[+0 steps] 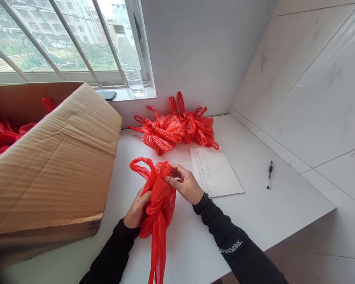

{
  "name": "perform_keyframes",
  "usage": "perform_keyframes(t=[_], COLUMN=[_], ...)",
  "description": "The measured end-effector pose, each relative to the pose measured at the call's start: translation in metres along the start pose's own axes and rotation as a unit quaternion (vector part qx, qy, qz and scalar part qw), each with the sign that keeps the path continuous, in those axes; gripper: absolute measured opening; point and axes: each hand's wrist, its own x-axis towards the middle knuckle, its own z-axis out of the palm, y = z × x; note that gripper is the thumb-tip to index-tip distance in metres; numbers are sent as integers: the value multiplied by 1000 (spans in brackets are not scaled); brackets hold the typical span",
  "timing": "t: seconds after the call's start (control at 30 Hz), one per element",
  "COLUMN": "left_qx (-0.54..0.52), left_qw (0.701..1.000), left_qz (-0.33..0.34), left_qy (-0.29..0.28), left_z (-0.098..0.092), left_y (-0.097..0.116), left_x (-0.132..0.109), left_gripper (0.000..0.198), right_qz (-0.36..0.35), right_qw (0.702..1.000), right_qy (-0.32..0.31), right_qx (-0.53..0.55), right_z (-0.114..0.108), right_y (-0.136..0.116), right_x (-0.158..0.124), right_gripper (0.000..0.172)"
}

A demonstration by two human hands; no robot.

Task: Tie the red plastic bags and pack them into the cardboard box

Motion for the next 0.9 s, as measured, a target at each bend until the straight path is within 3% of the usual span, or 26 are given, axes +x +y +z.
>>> perform_keyframes(t=[0.1,0.3,0.47,0.73,0.9], left_qx=[-7,65,108,14,-63], left_qw=[1000,998,994,1000,997], left_qz=[-12,16,32,-1,4], left_qy=[-15,-1,-4,12,41], left_z=[-2,0,3,1,5], left_y=[-4,-3,-2,-4,0], left_x=[1,2,1,1,1], left_gripper=[12,16,16,19,31], right_qz=[-9,-28,-35,-29,19], right_qw=[1000,999,999,997,998], right_qy=[10,0,5,64,54], right_qx=[1,-32,-38,-12,14], right_z=[-2,-1,-4,-2,0], right_y=[3,-1,-2,1,-3], right_x=[0,-1,-1,-2,-2], right_gripper=[32,48,29,22,36])
